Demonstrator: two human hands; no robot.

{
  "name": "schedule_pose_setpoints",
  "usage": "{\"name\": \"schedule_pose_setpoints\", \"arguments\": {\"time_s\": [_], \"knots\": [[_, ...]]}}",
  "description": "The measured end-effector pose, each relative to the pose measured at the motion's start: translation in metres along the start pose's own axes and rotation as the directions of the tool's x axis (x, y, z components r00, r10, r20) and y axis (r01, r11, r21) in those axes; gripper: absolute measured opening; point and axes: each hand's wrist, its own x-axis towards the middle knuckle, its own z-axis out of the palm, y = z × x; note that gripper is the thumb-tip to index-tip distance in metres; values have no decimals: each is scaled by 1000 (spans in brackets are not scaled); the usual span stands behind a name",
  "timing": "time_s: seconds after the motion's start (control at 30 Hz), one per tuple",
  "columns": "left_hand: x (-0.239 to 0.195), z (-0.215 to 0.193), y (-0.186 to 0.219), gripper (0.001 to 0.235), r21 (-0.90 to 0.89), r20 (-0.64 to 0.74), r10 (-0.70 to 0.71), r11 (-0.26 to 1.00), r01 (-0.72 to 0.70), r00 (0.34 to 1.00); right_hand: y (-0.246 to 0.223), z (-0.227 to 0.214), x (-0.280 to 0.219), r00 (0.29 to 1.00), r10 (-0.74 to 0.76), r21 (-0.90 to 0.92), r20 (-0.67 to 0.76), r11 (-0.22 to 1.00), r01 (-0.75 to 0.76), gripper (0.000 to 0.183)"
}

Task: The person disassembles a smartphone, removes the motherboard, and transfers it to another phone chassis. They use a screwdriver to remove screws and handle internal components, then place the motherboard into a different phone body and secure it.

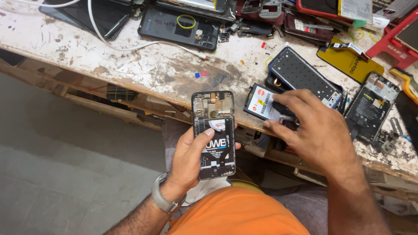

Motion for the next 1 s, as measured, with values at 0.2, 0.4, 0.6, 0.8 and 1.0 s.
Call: {"name": "schedule_pose_setpoints", "arguments": {"time_s": [0.2,0.4,0.6,0.8,1.0], "knots": [[-4,0,1,39,2,6,11,1000,-11,1000,-2,7,33,990,-135,-16,28,991,136,48],[-9,-3,1,35,25,6,33,999,-33,999,-13,8,59,993,-112,95,45,990,107,27],[-6,-3,-1,33,43,-15,41,998,-40,999,-14,10,64,994,-109,260,-1,960,105,21],[-3,0,-4,28,38,-16,50,998,-49,999,-14,17,76,981,-187,348,-51,918,193,19],[-2,3,-7,27,25,-24,40,999,-39,999,-10,16,68,958,-231,301,-170,914,273,27]]}}
